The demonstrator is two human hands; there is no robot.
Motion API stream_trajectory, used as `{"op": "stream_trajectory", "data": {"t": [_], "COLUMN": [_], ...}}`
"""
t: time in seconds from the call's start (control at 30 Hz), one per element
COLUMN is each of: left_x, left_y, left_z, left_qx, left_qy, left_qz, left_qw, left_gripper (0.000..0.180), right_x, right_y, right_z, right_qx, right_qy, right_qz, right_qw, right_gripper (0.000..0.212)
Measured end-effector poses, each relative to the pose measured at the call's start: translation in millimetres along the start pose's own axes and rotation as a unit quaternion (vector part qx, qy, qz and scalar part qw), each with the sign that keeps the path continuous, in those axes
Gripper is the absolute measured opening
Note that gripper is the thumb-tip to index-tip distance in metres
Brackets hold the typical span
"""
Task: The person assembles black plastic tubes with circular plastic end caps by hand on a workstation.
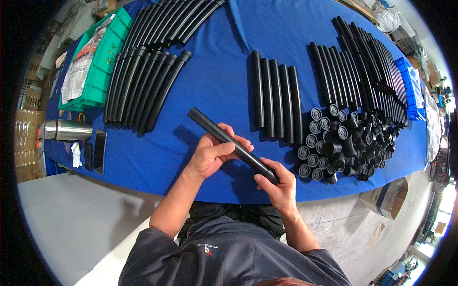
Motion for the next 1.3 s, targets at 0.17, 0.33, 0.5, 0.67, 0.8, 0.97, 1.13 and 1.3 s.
{"op": "stream_trajectory", "data": {"t": [0.17,0.33,0.5,0.67,0.8,0.97,1.13,1.3], "left_x": [0,-1,1,1,2,-3,-7,-43], "left_y": [0,2,2,0,3,1,8,28], "left_z": [-1,-4,0,-1,0,-5,-13,-83], "left_qx": [-0.007,0.003,0.014,0.019,0.024,0.039,0.100,0.671], "left_qy": [0.005,-0.004,-0.005,-0.011,0.006,-0.008,0.025,0.271], "left_qz": [0.026,0.021,0.015,0.016,0.034,0.020,-0.024,-0.181], "left_qw": [1.000,1.000,1.000,1.000,0.999,0.999,0.994,0.667], "left_gripper": [0.025,0.025,0.026,0.026,0.027,0.029,0.056,0.068], "right_x": [1,-2,-2,-5,-2,-4,-3,-7], "right_y": [-2,1,-6,-6,-2,-4,-4,-14], "right_z": [9,21,2,22,-5,15,-5,-4], "right_qx": [-0.029,-0.168,-0.073,-0.195,0.215,-0.072,0.118,0.113], "right_qy": [-0.071,-0.105,-0.011,-0.155,0.120,-0.085,0.054,0.019], "right_qz": [-0.018,-0.044,-0.017,-0.036,0.023,-0.010,0.007,-0.011], "right_qw": [0.997,0.979,0.997,0.968,0.969,0.994,0.991,0.993], "right_gripper": [0.041,0.038,0.044,0.043,0.041,0.042,0.038,0.036]}}
Point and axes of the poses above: each hand's wrist, its own x-axis towards the middle knuckle, its own y-axis out of the palm, z = x × y, the point moved 4 cm from there along x, towards the middle knuckle, and after that the axes turned 10 degrees about z, right-handed, at the moved point
